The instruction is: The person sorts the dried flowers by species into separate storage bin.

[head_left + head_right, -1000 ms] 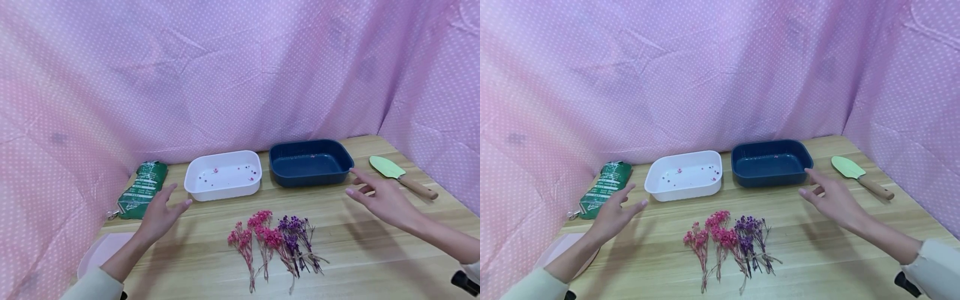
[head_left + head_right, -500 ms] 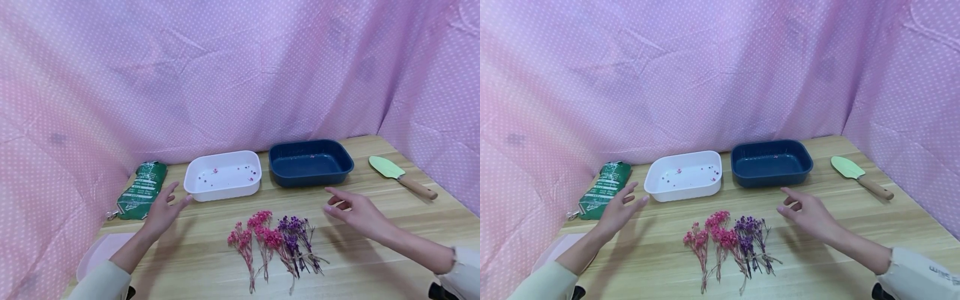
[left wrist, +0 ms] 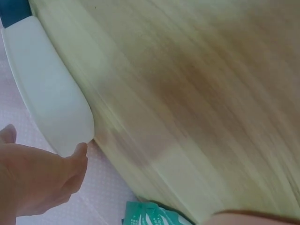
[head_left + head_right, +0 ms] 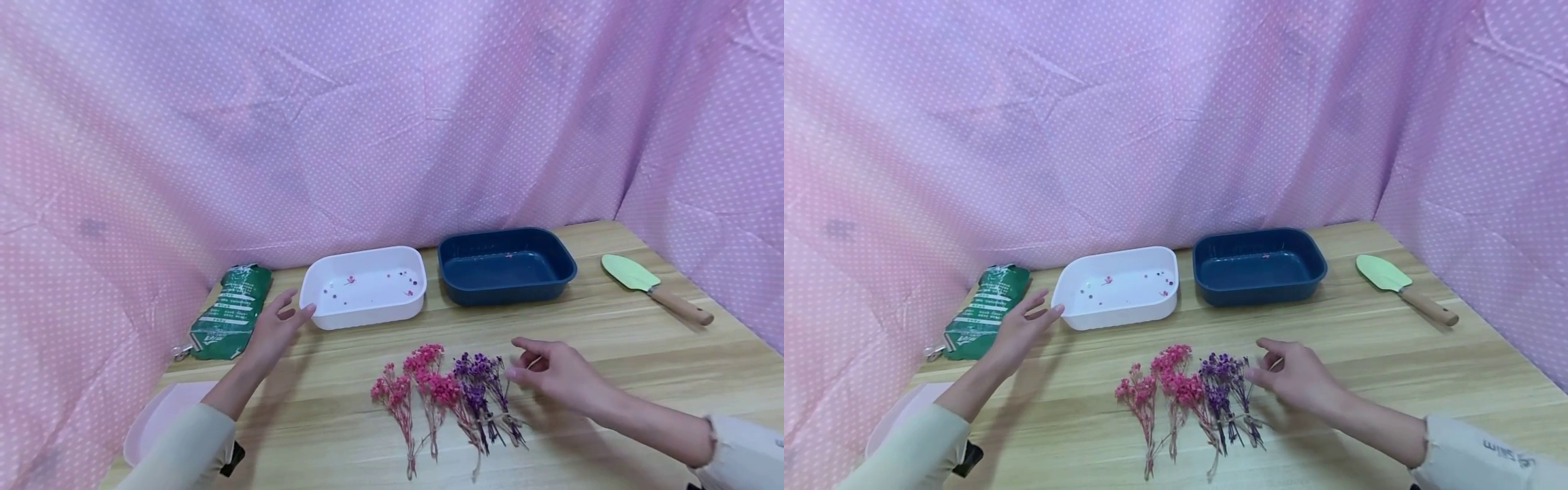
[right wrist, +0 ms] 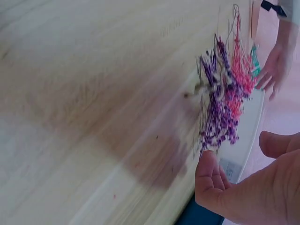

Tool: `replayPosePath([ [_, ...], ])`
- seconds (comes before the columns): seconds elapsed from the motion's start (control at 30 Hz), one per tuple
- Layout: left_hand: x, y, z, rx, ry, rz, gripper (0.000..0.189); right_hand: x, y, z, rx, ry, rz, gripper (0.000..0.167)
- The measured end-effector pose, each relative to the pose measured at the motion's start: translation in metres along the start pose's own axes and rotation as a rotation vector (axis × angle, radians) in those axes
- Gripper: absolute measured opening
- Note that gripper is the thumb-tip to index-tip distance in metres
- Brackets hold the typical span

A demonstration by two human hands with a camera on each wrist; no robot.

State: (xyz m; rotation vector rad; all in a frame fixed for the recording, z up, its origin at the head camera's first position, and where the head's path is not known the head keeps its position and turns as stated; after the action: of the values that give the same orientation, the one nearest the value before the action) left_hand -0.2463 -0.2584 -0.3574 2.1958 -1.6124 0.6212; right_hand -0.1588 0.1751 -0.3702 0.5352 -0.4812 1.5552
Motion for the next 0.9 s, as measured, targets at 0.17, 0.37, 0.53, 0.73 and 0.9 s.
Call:
replayPosePath([
  [0.17,-0.007,0.009,0.004,0.009,-0.055,0.023,0.081,-0.01,-0.003,0.003,0.007,-0.001,0.028,0.076],
  [0.37,-0.012,0.016,0.01,0.009,-0.057,0.072,0.079,-0.021,-0.004,0.007,0.129,-0.103,0.056,0.08],
  [0.53,-0.016,0.017,0.015,0.032,-0.085,0.088,0.074,-0.031,-0.003,0.003,0.12,-0.186,0.082,0.047],
  [0.73,-0.018,0.017,0.014,0.036,-0.119,0.079,0.074,-0.031,-0.003,0.001,0.203,-0.282,0.024,0.03],
  [0.9,-0.016,0.018,0.013,0.036,-0.117,0.075,0.074,-0.025,0.001,0.003,0.304,-0.308,-0.004,0.025],
])
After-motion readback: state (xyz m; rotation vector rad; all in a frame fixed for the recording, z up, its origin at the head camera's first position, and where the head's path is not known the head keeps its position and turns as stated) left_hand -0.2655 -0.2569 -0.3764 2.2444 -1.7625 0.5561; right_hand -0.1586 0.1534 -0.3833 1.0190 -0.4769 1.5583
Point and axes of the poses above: each hand's wrist, its own y-axis towards the middle knuckle, its own x-axis out of the back of the hand, z = x × y, the point moved 4 cm from there along y, towards the middle knuckle, and after that the axes turned 13 degrees about -z, right-handed, at the moved point
